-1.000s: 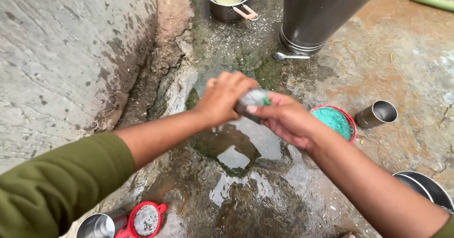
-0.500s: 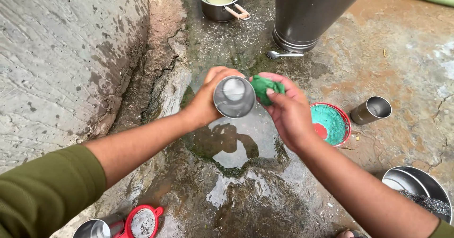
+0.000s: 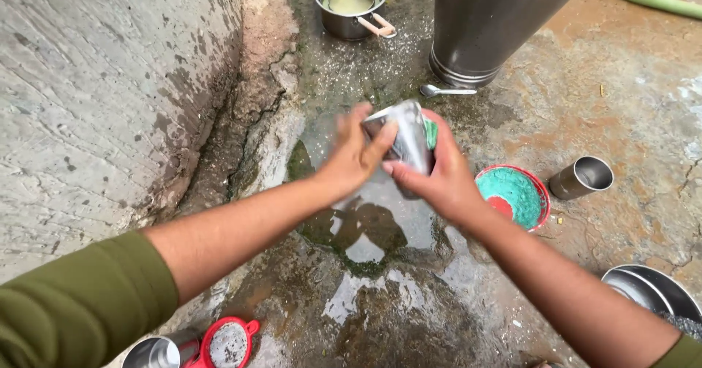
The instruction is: Washing stainless steel bowls, cups, and pots outdoors using soap and a scrubber.
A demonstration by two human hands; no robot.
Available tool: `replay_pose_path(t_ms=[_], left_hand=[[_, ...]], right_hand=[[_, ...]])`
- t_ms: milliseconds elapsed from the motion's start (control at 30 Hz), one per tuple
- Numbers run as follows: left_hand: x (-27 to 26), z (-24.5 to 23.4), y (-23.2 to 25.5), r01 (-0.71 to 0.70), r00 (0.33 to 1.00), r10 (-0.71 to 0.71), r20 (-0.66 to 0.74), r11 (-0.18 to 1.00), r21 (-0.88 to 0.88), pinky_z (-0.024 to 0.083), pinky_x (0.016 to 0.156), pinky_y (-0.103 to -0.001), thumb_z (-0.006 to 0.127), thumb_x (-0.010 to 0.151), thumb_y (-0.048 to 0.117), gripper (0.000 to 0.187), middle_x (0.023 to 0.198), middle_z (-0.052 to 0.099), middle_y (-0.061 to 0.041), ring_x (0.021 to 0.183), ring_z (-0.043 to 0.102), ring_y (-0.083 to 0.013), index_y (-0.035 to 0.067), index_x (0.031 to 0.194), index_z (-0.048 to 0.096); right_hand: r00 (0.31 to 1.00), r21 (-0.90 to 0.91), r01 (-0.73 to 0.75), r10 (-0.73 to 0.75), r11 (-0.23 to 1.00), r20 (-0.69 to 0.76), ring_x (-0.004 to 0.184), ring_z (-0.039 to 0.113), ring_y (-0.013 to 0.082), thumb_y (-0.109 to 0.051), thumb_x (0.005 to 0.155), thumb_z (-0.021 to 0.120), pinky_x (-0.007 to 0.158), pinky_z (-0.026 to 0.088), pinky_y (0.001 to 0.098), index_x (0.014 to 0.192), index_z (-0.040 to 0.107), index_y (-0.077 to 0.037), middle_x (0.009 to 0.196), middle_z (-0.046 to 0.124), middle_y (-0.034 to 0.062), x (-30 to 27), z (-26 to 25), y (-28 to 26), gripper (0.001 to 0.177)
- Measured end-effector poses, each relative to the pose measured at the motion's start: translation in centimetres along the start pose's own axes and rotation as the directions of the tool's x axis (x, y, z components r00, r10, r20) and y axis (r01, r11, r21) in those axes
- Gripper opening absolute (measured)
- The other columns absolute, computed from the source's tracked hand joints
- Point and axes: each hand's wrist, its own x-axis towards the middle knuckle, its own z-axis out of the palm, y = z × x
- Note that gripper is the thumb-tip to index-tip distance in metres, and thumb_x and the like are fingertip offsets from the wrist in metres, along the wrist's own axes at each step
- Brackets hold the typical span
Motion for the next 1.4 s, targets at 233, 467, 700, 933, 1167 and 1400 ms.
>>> replay_pose_path(t_ms=[233,467,700,933,1167,1400], left_hand=[[3.0,-3.3,3.1,-0.193,0.960,0.239,0.146,0.942,-0.273,0.050,0.063,-0.030,0.045,0.105,0.058,0.066,0.071,0.066,-0.003,0.069,0.057,-0.0098,0.003,0.078,0.071],[3.4,-1.8,3.6,0.194,0.976,-0.215,-0.022,0.915,-0.354,0.039,0.050,-0.035,0.049,0.104,0.053,0.066,0.058,0.053,-0.001,0.056,0.044,-0.0105,0.002,0.064,0.063],[3.2,-3.1,2.8,-0.119,0.993,0.117,-0.033,0.875,-0.469,0.046,0.060,-0.027,0.050,0.105,0.053,0.059,0.069,0.062,0.002,0.064,0.052,-0.0066,0.004,0.074,0.065],[3.6,-2.4,3.1,0.174,0.985,-0.162,0.065,0.901,-0.397,0.048,0.059,-0.032,0.037,0.100,0.068,0.079,0.066,0.065,-0.003,0.060,0.057,-0.0123,0.001,0.069,0.065],[4.5,-3.1,2.7,0.097,0.993,-0.110,-0.035,0.959,-0.267,0.051,0.062,-0.035,0.037,0.095,0.076,0.086,0.066,0.066,-0.007,0.066,0.062,-0.0143,0.002,0.072,0.073],[2.2,-4.1,8.1,-0.224,0.971,0.210,-0.112,0.966,-0.128,0.050,0.059,-0.032,0.048,0.097,0.064,0.064,0.064,0.066,-0.001,0.059,0.062,-0.0151,0.010,0.071,0.071]], right_hand=[[0.943,-0.057,-0.246,0.253,0.968,0.216,0.100,0.066,0.0215,-0.022,0.081,0.080,0.076,0.058,0.0380,0.151,0.030,-0.012,0.122,0.061,0.0156,1.1,-0.5,-3.8,0.087],[0.925,-0.849,0.357,-0.276,0.390,0.262,0.118,0.059,0.0507,-0.012,0.082,0.070,0.094,0.055,0.0510,0.153,0.019,0.006,0.154,0.038,0.0326,-0.1,2.2,-2.9,0.089],[0.866,-0.230,-0.401,0.449,0.887,0.220,0.095,0.070,0.0342,-0.010,0.075,0.079,0.077,0.058,0.0437,0.163,0.026,-0.010,0.123,0.067,0.0295,3.1,-1.3,-4.1,0.103],[0.953,-0.295,0.010,0.081,0.955,0.292,0.116,0.062,0.0232,-0.008,0.071,0.086,0.094,0.053,0.0365,0.155,0.025,-0.002,0.135,0.057,0.0187,1.5,-0.2,-2.4,0.103],[0.924,-0.659,0.380,-0.241,0.649,0.295,0.111,0.062,0.0343,-0.008,0.070,0.078,0.087,0.059,0.0424,0.159,0.025,-0.002,0.159,0.035,0.0205,2.3,-0.4,-2.9,0.104],[0.801,0.588,-0.595,0.460,0.548,0.382,0.056,0.062,0.0143,-0.049,0.095,0.051,0.033,0.035,0.0177,0.131,0.050,-0.010,0.100,0.073,0.0159,2.6,-2.2,0.9,0.054]])
